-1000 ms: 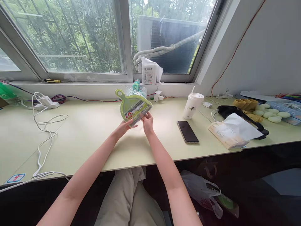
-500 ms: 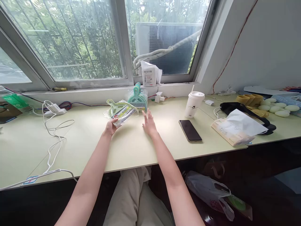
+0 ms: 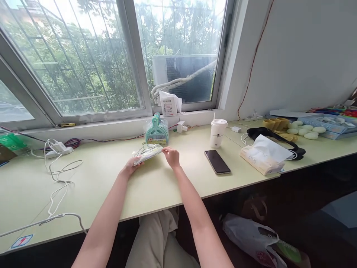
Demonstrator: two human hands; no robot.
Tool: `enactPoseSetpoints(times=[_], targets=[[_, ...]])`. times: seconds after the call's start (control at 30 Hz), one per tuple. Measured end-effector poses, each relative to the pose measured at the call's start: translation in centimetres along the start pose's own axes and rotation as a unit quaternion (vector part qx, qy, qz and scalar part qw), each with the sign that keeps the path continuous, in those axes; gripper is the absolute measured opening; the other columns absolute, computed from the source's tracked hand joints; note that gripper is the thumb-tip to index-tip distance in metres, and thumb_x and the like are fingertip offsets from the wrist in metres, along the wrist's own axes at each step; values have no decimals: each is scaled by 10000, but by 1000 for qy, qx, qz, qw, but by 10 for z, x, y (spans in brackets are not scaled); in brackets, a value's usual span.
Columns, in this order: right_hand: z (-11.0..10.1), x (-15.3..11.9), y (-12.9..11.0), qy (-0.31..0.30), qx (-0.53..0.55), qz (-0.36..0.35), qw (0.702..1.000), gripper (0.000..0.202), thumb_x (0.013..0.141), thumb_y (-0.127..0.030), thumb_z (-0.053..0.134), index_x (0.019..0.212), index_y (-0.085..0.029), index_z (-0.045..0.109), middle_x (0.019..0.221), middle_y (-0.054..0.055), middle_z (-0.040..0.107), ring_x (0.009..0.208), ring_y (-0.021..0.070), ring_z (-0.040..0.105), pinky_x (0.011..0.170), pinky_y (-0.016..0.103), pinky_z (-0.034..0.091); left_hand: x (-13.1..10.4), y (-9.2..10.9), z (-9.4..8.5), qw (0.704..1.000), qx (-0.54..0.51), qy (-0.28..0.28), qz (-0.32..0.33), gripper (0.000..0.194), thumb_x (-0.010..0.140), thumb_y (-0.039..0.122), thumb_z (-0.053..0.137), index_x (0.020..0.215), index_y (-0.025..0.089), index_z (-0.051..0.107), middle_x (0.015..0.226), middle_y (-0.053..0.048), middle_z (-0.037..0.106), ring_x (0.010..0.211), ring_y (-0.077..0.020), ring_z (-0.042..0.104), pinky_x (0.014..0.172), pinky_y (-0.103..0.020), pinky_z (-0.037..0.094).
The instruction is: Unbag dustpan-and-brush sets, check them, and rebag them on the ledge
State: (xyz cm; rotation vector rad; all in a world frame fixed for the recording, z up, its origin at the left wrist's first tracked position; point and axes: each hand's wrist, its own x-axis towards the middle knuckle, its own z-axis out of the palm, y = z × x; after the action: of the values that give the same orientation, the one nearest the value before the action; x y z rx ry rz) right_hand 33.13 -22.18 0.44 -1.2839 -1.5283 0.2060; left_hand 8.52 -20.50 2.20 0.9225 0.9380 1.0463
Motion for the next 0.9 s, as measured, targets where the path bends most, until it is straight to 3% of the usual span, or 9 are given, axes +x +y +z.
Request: enactPoseSetpoints(times=[0.13,0.33,0.5,0.67,0.8,0.9], targets=[[-4,-1,2,31,-13,36,999,170,888,-418,640,833,-280,721,925,1,752,663,165,628,664,273,408,-3,-9,5,998,63,-1,10,765,721,179,757,1409,183,422,1064,-119,683,602,-135,662,519,-218,555],[-7,-1,9,37,-70,56,995,178,875,-416,652,827,-245,658,877,3,703,647,152,569,627,270,371,-14,-11,12,994,89,-51,23,901,683,248,842,1446,287,365,1315,-133,583,835,-173,686,680,-295,629],[0,1,18,8,-34,86,996,67,864,-256,619,914,-217,642,1145,79,616,873,188,619,707,295,452,-16,-11,13,991,103,-89,7,939,665,240,859,1453,296,352,1329,-152,577,858,-205,694,671,-311,628],[6,3,24,-42,22,125,991,273,808,-146,622,1073,-213,614,1159,67,638,828,151,626,871,328,484,-14,-12,12,991,101,-90,5,928,679,279,856,1453,282,342,1268,-155,621,662,-151,670,535,-246,563],[6,4,28,-68,42,181,980,364,778,-189,670,1139,-219,626,958,46,702,894,185,642,870,321,487,-12,-9,12,988,136,-71,-15,882,760,475,774,1487,292,309,1278,-142,629,660,-152,672,528,-247,548],[3,5,30,-74,44,195,977,329,780,-189,648,1107,-223,632,883,38,692,877,199,641,812,313,486,-14,-7,16,986,136,-93,0,808,850,720,503,1499,261,359,1321,-158,610,905,-235,705,665,-304,592]])
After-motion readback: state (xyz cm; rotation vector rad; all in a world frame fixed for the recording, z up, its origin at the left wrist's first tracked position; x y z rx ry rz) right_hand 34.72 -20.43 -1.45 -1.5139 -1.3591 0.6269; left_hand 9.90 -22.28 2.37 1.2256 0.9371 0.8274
